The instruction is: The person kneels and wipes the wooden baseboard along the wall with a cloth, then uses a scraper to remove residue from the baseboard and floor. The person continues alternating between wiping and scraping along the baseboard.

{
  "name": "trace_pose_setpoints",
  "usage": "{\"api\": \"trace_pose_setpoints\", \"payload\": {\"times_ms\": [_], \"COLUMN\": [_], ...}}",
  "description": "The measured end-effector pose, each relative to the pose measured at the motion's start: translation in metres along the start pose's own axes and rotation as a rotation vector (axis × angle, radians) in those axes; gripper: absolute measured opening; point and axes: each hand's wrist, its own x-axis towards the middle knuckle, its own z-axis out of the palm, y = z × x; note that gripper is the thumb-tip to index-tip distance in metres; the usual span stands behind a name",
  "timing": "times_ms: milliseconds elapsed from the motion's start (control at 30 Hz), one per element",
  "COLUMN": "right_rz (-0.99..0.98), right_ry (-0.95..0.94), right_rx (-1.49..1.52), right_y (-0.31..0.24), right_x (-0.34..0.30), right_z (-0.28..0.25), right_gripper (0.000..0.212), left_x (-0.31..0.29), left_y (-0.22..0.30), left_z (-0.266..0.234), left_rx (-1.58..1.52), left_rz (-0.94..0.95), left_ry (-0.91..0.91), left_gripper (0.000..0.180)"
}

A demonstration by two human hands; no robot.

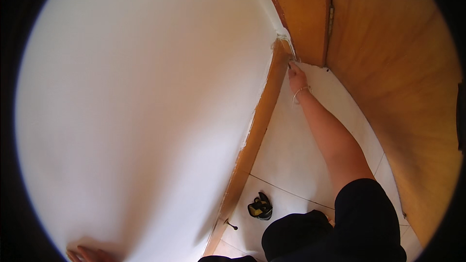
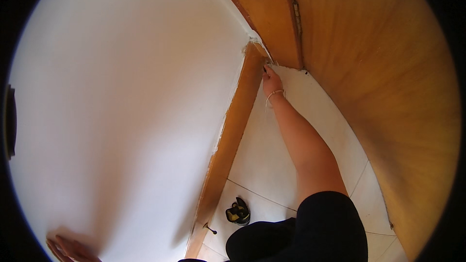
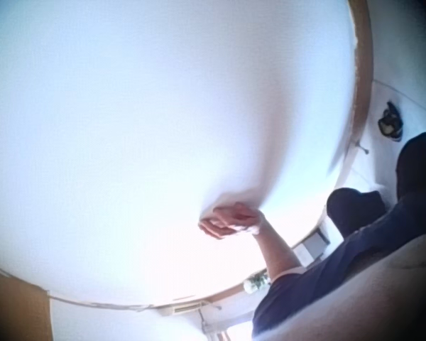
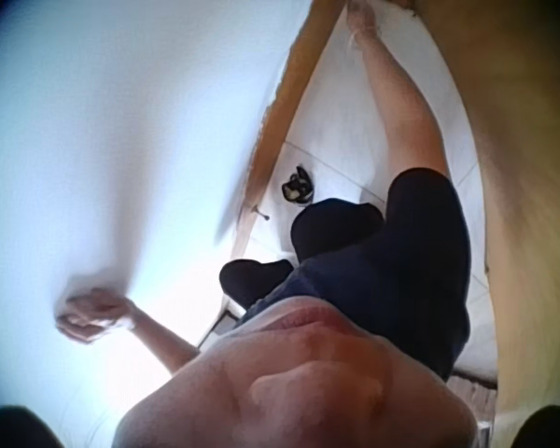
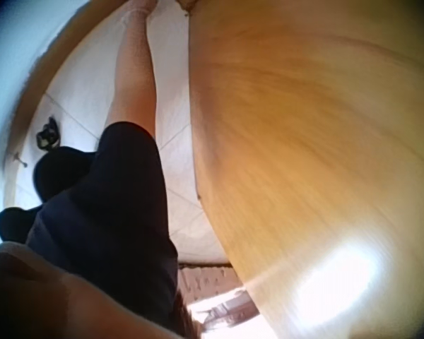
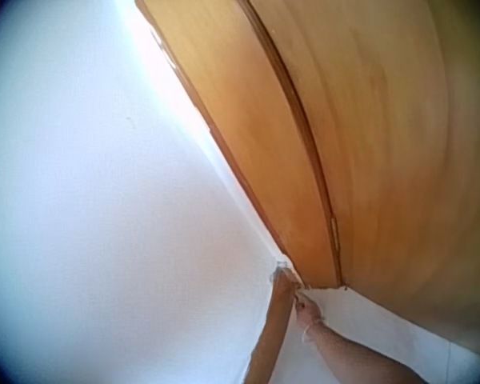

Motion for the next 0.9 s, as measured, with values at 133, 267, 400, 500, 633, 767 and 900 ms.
{"api": "trace_pose_setpoints", "payload": {"times_ms": [133,267,400,500,633,767,900], "right_rz": [-0.021,-0.194,-0.106,-0.021,-0.007,-0.088,-0.165], "right_ry": [-0.006,-0.001,0.035,-0.012,-0.052,0.056,0.015], "right_rx": [-0.021,-0.1,-0.029,0.025,-0.062,-0.058,-0.069], "right_y": [-0.001,0.013,0.012,0.008,-0.019,-0.028,-0.026], "right_x": [0.001,0.004,0.022,-0.006,-0.042,-0.014,-0.042], "right_z": [0.0,-0.008,-0.008,-0.001,0.002,0.001,0.003], "right_gripper": [0.036,0.036,0.036,0.037,0.039,0.04,0.039], "left_x": [-0.004,-0.001,-0.003,-0.004,0.0,-0.002,0.006], "left_y": [-0.009,0.001,-0.001,-0.004,0.001,-0.003,0.003], "left_z": [0.001,0.0,0.003,0.006,0.003,0.004,0.004], "left_rx": [-0.009,0.03,-0.004,-0.011,0.033,0.0,0.024], "left_rz": [0.008,-0.027,-0.037,-0.03,-0.029,-0.035,-0.037], "left_ry": [0.043,-0.027,0.015,0.044,0.018,0.042,0.043], "left_gripper": [0.039,0.042,0.042,0.041,0.04,0.038,0.037]}}
